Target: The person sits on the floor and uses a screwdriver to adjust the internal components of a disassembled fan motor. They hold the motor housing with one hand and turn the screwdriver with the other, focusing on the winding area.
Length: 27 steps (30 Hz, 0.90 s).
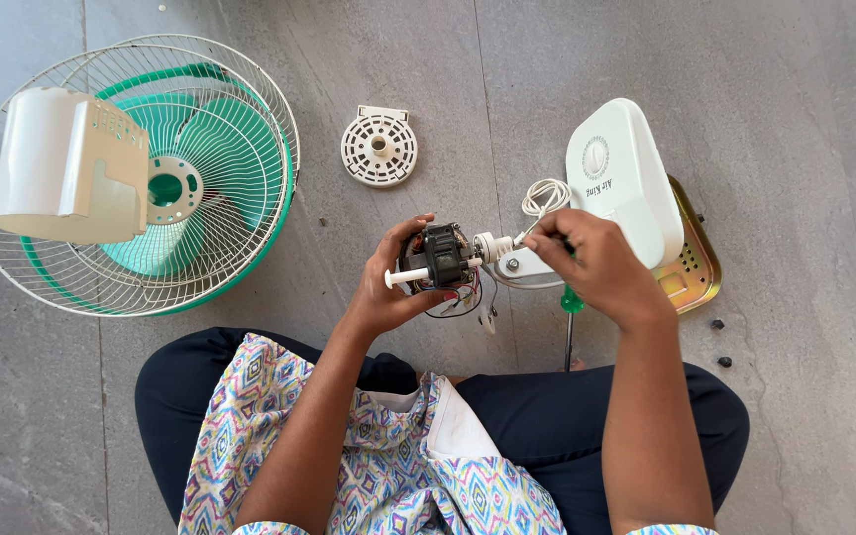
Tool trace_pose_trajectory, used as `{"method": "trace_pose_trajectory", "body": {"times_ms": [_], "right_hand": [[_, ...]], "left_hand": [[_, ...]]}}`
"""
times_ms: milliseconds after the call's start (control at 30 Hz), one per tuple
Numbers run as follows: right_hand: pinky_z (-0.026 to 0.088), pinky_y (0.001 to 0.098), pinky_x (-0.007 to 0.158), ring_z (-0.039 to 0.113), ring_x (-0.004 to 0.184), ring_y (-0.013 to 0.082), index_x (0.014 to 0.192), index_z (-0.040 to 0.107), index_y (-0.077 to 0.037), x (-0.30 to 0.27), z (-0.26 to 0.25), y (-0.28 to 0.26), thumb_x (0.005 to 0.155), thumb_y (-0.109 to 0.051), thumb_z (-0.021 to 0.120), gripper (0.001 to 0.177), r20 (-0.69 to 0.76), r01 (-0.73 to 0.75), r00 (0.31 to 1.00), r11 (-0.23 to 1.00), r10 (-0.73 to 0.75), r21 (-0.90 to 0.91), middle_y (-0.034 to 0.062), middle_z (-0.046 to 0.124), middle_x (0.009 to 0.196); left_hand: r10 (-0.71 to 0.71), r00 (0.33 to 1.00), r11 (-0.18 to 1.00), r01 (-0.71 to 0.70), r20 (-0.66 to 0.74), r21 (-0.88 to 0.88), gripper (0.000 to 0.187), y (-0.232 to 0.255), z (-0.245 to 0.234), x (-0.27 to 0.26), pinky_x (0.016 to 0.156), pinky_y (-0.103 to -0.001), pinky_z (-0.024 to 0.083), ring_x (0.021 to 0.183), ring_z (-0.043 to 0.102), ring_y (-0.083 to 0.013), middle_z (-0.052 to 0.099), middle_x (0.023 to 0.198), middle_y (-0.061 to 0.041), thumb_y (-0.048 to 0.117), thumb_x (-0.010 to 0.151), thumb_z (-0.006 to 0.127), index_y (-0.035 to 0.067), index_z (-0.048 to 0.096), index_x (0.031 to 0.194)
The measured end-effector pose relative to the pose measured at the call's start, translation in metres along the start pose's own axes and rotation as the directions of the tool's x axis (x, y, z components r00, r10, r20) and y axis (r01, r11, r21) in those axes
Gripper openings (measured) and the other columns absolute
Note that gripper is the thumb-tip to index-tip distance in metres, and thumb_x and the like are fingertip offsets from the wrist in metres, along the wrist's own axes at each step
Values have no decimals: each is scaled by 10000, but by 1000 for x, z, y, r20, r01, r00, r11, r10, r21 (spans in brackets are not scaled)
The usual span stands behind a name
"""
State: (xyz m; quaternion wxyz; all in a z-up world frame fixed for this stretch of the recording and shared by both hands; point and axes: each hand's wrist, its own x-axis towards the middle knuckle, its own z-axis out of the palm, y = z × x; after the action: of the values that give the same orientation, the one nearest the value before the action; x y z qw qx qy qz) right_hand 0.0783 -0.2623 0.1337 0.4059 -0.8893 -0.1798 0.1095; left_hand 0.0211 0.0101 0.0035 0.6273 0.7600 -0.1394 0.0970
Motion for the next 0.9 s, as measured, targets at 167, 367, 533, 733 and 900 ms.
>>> {"method": "trace_pose_trajectory", "body": {"times_ms": [167, 367, 533, 733, 900], "right_hand": [[420, 230, 610, 501, 703, 62, 1024, 727, -21, -10, -14, 26, 995, -288, 702, 270, -70, -27, 996, 928, 57, 370, 1, 626, 781], [480, 225, 761, 558, 800, 72, 1018, 701, -57, -15, -26, 34, 1042, -332, 705, 276, -202, 199, 975, 753, -89, 627, -3, 646, 851], [507, 289, 671, 576, 716, 133, 988, 709, -43, -16, 2, 25, 994, -382, 636, 346, 166, 29, 984, 970, -71, 241, 32, 638, 803], [549, 471, 843, 693, 939, 345, 973, 715, -18, -21, 155, 23, 938, -272, 673, 260, 545, 417, 804, 879, -238, -231, 171, 714, 990], [557, 479, 811, 701, 966, 335, 918, 775, -78, -49, 239, 71, 845, -234, 696, 190, 607, 496, 792, 647, -65, -579, 136, 749, 991]], "left_hand": [[-14, 1000, 998, 15, -10, 62, 1009, 4, 0, -3, 1218, -483, 463, 1419, 561, -331, 544, 1534, -145, 253, 689, 979, 108, 424, 1519], [-52, 999, 994, 52, -10, 91, 1017, 6, 2, -3, 1198, -494, 451, 1422, 531, -343, 542, 1511, -154, 210, 683, 969, 117, 407, 1525], [-77, 997, 996, 77, -1, 32, 978, 5, 2, -4, 1196, -478, 483, 1423, 554, -322, 588, 1475, -135, 218, 735, 946, 125, 400, 1542], [-55, 998, 998, 55, -7, -8, 994, -2, 1, 0, 1193, -476, 468, 1429, 536, -323, 567, 1493, -143, 239, 739, 950, 103, 384, 1545], [-43, 999, 997, 43, -14, 60, 1000, -7, 0, 2, 1188, -471, 450, 1438, 518, -327, 539, 1511, -152, 276, 750, 946, 90, 380, 1554]]}}
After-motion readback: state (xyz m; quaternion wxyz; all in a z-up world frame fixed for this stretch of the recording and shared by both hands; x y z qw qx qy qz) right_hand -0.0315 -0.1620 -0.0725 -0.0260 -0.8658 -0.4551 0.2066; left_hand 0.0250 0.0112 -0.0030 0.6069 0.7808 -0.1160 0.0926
